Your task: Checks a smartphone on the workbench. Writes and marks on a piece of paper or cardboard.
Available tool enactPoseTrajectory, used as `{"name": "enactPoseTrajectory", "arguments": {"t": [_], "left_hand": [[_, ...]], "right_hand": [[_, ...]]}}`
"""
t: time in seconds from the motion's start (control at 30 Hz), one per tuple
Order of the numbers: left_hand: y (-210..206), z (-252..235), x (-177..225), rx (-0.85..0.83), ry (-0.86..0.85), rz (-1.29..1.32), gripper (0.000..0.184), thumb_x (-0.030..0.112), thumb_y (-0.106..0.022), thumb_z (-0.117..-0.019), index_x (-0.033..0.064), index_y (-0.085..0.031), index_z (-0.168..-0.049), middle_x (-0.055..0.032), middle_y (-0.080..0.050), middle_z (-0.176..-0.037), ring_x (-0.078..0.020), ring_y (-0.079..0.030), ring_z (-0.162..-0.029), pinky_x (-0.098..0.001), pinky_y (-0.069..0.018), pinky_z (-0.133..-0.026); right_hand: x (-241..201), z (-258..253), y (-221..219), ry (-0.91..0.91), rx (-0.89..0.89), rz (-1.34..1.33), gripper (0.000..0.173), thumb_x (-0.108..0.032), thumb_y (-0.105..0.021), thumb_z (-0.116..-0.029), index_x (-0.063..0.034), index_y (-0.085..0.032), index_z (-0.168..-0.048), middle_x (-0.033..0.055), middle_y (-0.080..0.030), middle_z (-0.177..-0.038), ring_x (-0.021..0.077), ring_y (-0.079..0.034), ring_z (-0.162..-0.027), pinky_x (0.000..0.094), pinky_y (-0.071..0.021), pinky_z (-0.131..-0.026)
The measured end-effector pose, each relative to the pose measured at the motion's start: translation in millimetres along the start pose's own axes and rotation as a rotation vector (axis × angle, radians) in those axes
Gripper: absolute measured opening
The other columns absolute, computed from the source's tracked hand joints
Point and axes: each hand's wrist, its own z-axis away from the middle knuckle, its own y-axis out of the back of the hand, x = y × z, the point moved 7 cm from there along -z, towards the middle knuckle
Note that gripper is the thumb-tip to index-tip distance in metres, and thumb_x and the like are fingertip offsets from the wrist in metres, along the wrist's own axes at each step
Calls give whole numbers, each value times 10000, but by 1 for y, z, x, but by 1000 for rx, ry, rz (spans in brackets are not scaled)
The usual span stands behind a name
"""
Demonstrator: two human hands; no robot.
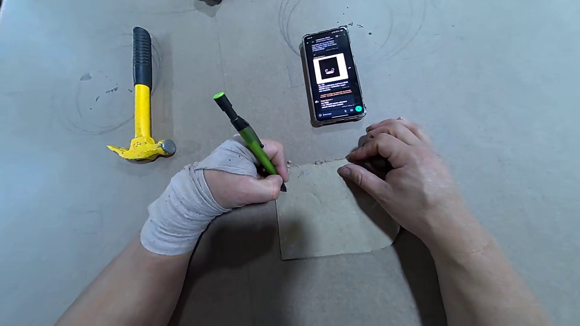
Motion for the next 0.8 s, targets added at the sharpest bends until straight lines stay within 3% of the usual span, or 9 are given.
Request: {"name": "enactPoseTrajectory", "arguments": {"t": [0.23, 0.37, 0.5, 0.8], "left_hand": [[1, -2, -1, -20, -20, 52, 47, 132, -670, -808, 140, -711, -830, 44, -676, -742, -10, -576, -573, -164, -449, -475], [2, -3, -1, 65, 12, 41, 39, 153, -672, -814, 147, -703, -837, 40, -681, -750, -20, -580, -571, -171, -454, -475], [-1, -2, 0, 20, 31, 36, 43, 135, -675, -806, 142, -709, -831, 44, -669, -701, -25, -569, -537, -179, -443, -450], [1, -3, -2, 7, 20, 44, 54, 145, -694, -827, 139, -728, -869, 36, -697, -767, -28, -602, -592, -178, -480, -492]], "right_hand": [[1, 0, 0, 0, 0, -5, 245, -441, -769, -880, -202, -752, -933, -27, -683, -1118, 169, -557, -1305, 445, -335, -1236], [1, -1, 0, -1, 2, -4, 242, -437, -771, -878, -201, -750, -928, -28, -679, -1120, 172, -552, -1313, 454, -335, -1241], [0, 0, -1, 6, 1, -7, 239, -429, -769, -881, -196, -747, -927, -24, -681, -1115, 172, -556, -1309, 451, -336, -1239], [1, -1, 0, 5, -1, -1, 232, -425, -769, -885, -197, -744, -920, -24, -680, -1125, 169, -554, -1313, 445, -338, -1239]]}}
